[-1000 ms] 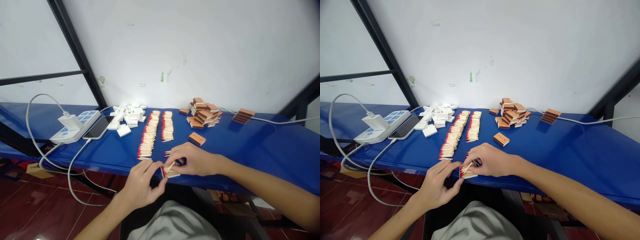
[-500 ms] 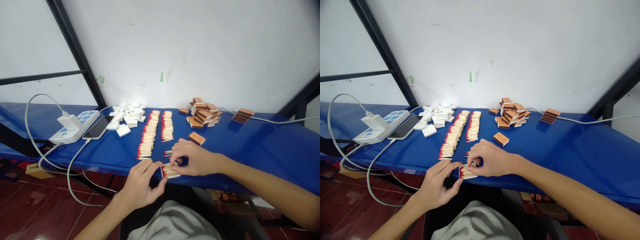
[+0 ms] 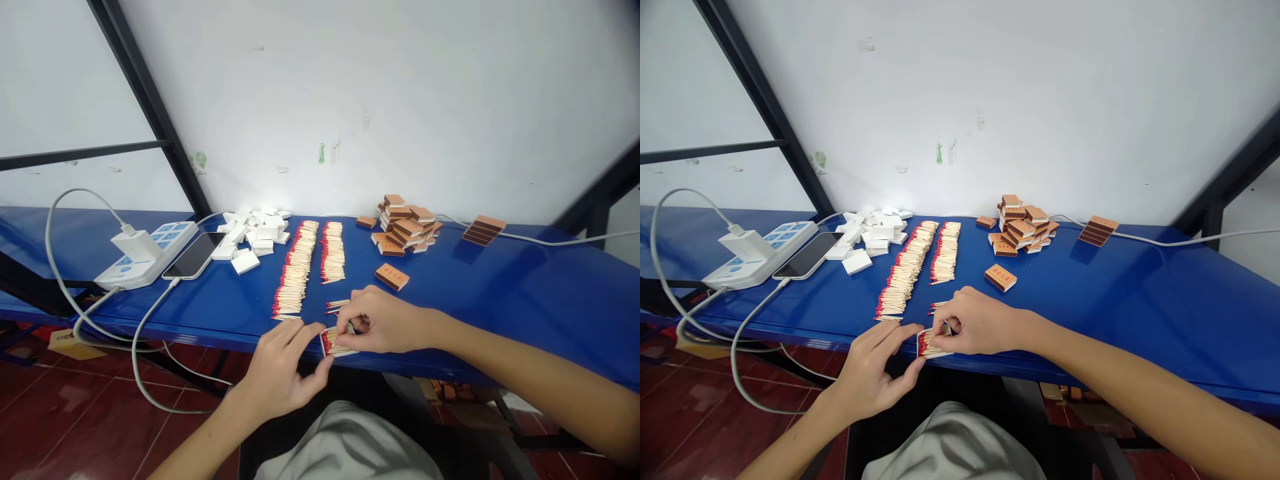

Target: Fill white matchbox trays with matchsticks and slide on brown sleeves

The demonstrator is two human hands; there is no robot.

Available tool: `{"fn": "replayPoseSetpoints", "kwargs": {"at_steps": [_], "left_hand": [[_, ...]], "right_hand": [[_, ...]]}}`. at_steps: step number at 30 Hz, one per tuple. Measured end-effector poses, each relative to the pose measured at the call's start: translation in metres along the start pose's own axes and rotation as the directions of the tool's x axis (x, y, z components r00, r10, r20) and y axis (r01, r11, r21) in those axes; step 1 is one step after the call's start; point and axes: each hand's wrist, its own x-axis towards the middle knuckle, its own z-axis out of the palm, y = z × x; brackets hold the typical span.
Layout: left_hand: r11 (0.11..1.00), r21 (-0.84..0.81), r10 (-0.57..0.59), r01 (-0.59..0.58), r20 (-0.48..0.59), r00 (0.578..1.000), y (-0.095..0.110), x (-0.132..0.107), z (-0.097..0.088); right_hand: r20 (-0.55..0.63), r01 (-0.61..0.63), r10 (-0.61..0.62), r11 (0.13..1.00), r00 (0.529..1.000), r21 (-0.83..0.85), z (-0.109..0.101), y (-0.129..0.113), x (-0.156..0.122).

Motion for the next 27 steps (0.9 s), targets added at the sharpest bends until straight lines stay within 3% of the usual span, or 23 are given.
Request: {"fn": "replayPoseSetpoints", "kwargs": {"at_steps": [9,13,17,20,27], "left_hand": [[1.000,0.024,0.004,-0.003,-0.015,1.000,0.001,0.001,-0.002],[1.000,0.020,0.002,-0.002,-0.010,1.000,0.001,0.001,-0.002],[1.000,0.023,0.003,-0.003,-0.015,1.000,0.000,0.001,-0.001],[1.000,0.023,0.003,-0.003,-0.012,1.000,0.001,0.001,-0.002],[1.000,0.018,0.022,-0.022,-0.015,1.000,0.000,0.000,-0.002]], "right_hand": [[0.021,0.044,-0.045,0.998,0.999,0.044,0.001,-0.005,0.001],[-0.031,0.075,-0.075,0.997,0.997,-0.005,-0.002,-0.005,0.002],[-0.111,-0.001,-0.014,0.990,0.994,-0.140,-0.009,0.001,0.002],[-0.084,-0.097,0.080,0.970,0.993,-0.223,-0.015,0.005,0.001],[0.019,-0.135,0.139,0.980,0.990,-0.144,-0.017,0.012,0.001]]}}
